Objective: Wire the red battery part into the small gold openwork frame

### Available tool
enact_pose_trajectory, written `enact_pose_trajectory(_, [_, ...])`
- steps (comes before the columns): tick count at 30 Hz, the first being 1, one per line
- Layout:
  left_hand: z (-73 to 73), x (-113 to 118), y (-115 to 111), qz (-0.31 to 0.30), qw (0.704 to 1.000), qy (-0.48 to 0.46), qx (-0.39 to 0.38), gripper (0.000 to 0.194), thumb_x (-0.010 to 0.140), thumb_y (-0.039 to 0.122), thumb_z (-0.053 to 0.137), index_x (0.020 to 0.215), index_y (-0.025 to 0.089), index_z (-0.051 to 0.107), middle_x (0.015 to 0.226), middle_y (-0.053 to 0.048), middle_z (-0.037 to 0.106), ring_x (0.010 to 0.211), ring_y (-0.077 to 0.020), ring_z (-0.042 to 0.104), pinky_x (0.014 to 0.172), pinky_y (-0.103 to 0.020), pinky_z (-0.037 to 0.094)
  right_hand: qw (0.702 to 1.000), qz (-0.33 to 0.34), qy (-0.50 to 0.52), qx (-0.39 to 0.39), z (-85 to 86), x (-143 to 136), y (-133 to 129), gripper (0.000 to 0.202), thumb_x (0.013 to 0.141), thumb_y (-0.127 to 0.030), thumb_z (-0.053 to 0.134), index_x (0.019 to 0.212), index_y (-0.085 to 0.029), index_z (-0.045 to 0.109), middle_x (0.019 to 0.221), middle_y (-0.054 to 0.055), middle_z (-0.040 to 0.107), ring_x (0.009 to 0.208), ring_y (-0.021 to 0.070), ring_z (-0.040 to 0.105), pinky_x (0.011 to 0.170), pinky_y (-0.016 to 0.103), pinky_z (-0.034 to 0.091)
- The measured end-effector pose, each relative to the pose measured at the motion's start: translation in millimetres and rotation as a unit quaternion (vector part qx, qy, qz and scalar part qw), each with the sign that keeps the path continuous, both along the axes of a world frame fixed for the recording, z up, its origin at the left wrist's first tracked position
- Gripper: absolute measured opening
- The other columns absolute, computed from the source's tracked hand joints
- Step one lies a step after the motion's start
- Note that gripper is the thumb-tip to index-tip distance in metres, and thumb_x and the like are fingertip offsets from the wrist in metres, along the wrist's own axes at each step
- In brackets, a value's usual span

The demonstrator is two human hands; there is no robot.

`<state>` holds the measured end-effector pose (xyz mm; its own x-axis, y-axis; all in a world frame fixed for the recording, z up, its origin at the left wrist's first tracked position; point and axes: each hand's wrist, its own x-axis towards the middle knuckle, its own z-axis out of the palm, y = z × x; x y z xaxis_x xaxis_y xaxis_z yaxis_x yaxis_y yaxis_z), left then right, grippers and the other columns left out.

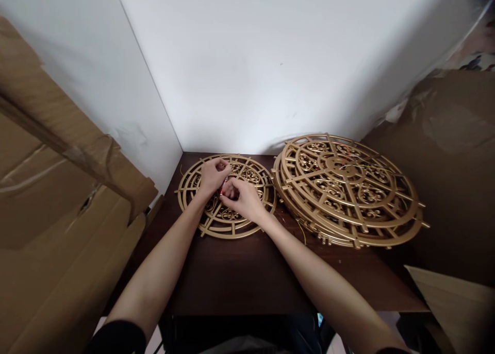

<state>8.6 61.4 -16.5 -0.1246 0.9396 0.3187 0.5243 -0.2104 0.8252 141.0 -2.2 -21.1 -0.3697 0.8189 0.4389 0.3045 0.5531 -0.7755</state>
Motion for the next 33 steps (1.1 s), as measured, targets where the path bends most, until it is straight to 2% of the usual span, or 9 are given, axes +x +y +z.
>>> enact_pose_trajectory(3, [0.9, 0.5, 0.0, -0.001, 1.000, 0.008, -0.002, 0.010, 0.068, 0.023, 0.058, 0.067, 0.015, 0.065, 0.055, 0.002, 0.055, 0.054, -0.0113, 0.048, 0.056, -0.024, 0.037, 1.000, 0.009, -0.003, -0.009, 0.5, 0.1, -0.3, 0.007, 0.075, -0.016, 0.060, 0.079, -0.019, 0.056, 0.068, -0.004, 0.056, 0.060, 0.0094, 0.052, 0.061, 0.021, 0.042])
enact_pose_trajectory(12, [6.7, 3.2, -4.5, 0.000, 0.999, 0.034, -0.009, 0.007, 0.070, 0.021, 0.056, 0.067, 0.016, 0.060, 0.054, 0.004, 0.052, 0.053, -0.0114, 0.047, 0.058, -0.025, 0.036, 0.999, 0.003, -0.036, 0.033, 2.7, 0.1, -1.3, 0.010, 0.073, -0.011, 0.058, 0.076, -0.020, 0.054, 0.067, -0.005, 0.053, 0.062, 0.0097, 0.049, 0.064, 0.021, 0.039])
enact_pose_trajectory(24, [-1.5, -4.4, 1.5, -0.002, 1.000, 0.001, -0.003, 0.015, 0.071, 0.027, 0.058, 0.073, 0.015, 0.066, 0.055, 0.002, 0.057, 0.054, -0.0124, 0.050, 0.057, -0.025, 0.038, 1.000, 0.025, -0.001, -0.009, -0.9, 3.7, 3.7, 0.009, 0.078, -0.017, 0.062, 0.086, -0.019, 0.058, 0.066, -0.006, 0.057, 0.059, 0.0092, 0.053, 0.062, 0.021, 0.042])
enact_pose_trajectory(33, [1.8, -2.9, 0.2, 0.013, 1.000, 0.014, -0.006, 0.015, 0.071, 0.028, 0.056, 0.071, 0.015, 0.065, 0.055, 0.002, 0.057, 0.054, -0.0124, 0.050, 0.057, -0.025, 0.037, 1.000, 0.007, -0.004, 0.003, -0.8, 0.7, 1.5, 0.012, 0.077, -0.015, 0.060, 0.088, -0.019, 0.059, 0.064, -0.006, 0.055, 0.058, 0.0088, 0.053, 0.062, 0.020, 0.042])
